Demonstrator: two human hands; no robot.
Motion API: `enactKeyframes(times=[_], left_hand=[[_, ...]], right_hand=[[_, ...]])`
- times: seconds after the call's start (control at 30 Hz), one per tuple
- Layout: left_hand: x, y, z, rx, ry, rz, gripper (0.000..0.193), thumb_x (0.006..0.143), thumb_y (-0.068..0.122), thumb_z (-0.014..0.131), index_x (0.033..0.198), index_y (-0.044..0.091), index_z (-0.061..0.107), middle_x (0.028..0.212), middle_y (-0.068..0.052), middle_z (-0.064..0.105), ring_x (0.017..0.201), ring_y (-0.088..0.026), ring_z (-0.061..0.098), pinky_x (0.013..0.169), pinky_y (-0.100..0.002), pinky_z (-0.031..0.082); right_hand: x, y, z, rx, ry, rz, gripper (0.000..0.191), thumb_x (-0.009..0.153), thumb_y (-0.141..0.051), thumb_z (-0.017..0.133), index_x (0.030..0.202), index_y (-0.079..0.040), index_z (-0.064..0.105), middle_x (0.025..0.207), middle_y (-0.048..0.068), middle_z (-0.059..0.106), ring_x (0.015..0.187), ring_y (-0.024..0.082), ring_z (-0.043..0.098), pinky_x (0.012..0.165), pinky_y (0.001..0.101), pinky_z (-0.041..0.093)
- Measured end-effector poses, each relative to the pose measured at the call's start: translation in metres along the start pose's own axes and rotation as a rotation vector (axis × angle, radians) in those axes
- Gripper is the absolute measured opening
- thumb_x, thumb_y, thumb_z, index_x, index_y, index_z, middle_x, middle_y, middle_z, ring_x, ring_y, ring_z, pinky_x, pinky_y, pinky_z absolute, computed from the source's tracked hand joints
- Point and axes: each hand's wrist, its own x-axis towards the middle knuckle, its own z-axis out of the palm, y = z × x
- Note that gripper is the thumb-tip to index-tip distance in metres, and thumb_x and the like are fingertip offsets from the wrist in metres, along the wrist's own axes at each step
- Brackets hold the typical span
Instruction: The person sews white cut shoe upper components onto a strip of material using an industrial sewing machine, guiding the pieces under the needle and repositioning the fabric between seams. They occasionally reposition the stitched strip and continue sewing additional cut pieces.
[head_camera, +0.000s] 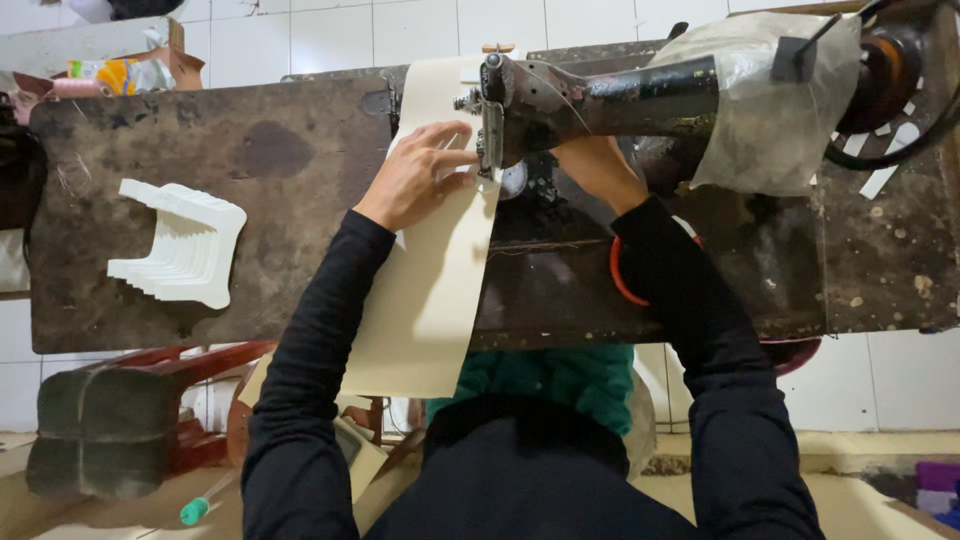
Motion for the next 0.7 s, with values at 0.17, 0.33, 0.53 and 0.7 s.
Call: enactKeyframes(times=[0.17, 0.33, 0.53, 0.7], left_hand=[[-0.014, 0.015, -0.007, -0.008, 0.008, 0.02, 0.022, 0.093, 0.024, 0.075, 0.113, 0.014, 0.078, 0.14, -0.012, 0.062, 0.129, -0.034, 0.057, 0.107, -0.049, 0.045], [-0.024, 0.03, -0.008, 0.012, 0.01, 0.017, 0.016, 0.091, 0.021, 0.075, 0.106, 0.016, 0.08, 0.133, -0.011, 0.064, 0.12, -0.032, 0.059, 0.1, -0.046, 0.048], [-0.047, 0.045, -0.001, 0.021, 0.166, -0.039, 0.024, 0.092, 0.015, 0.075, 0.116, 0.015, 0.079, 0.122, -0.007, 0.066, 0.109, -0.028, 0.061, 0.097, -0.043, 0.05], [-0.057, 0.032, -0.002, 0.012, 0.246, -0.081, 0.023, 0.095, 0.014, 0.076, 0.118, 0.015, 0.078, 0.12, -0.006, 0.065, 0.101, -0.027, 0.061, 0.092, -0.041, 0.05]], right_hand=[[-0.024, -0.023, -0.011, 0.046, 0.165, -0.188, 0.033, 0.096, -0.013, 0.071, 0.128, -0.006, 0.07, 0.132, 0.014, 0.069, 0.122, 0.031, 0.061, 0.103, 0.0426, 0.047], [-0.046, -0.035, -0.008, 0.792, 0.063, 0.128, 0.023, 0.098, -0.007, 0.077, 0.121, -0.005, 0.073, 0.114, 0.005, 0.077, 0.104, 0.014, 0.071, 0.09, 0.0311, 0.058], [-0.05, -0.031, 0.003, 1.399, -0.02, 0.449, 0.02, 0.102, -0.014, 0.069, 0.117, -0.001, 0.074, 0.112, 0.004, 0.079, 0.105, 0.011, 0.075, 0.095, 0.0267, 0.061], [-0.032, -0.04, 0.017, 0.728, -0.008, 0.233, 0.022, 0.101, -0.011, 0.075, 0.123, -0.007, 0.075, 0.11, 0.005, 0.077, 0.097, 0.013, 0.068, 0.083, 0.0292, 0.057]])
